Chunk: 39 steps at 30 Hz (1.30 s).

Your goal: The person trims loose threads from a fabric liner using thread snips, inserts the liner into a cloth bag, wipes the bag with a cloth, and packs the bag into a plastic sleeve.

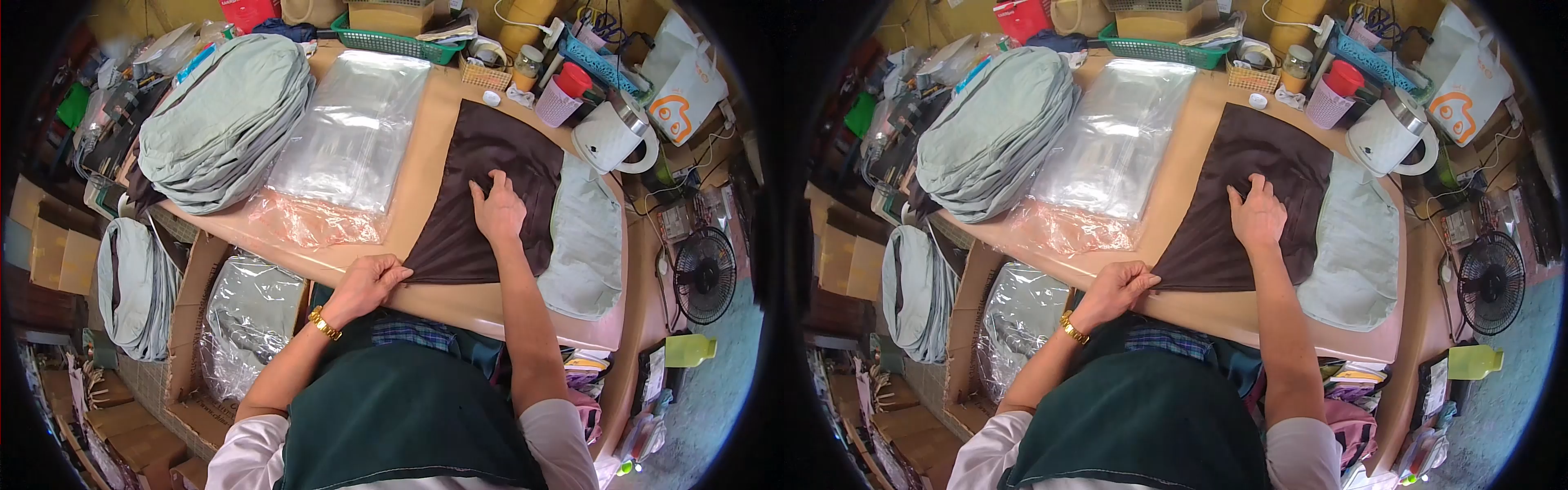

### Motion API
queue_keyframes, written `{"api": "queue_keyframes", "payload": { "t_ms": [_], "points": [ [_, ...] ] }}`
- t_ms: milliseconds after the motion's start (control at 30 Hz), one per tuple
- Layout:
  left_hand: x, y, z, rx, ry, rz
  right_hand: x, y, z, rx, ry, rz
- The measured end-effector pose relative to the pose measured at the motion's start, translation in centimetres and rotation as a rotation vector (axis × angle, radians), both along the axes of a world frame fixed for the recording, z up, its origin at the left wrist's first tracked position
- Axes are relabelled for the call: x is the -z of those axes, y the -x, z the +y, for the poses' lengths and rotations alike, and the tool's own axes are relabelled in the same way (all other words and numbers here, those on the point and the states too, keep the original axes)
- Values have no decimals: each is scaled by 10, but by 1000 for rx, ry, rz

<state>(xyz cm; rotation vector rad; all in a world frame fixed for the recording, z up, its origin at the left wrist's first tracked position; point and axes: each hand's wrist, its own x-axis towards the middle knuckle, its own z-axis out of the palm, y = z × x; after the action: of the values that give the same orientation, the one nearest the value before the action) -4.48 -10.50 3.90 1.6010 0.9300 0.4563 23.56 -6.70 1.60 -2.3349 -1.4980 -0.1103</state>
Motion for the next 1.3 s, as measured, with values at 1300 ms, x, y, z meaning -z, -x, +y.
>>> {"api": "queue_keyframes", "payload": {
  "t_ms": [1300],
  "points": [
    [2, 22, -22, -149, 973, -1008, -82, 109, -118, -586, -320, 159]
  ]
}}
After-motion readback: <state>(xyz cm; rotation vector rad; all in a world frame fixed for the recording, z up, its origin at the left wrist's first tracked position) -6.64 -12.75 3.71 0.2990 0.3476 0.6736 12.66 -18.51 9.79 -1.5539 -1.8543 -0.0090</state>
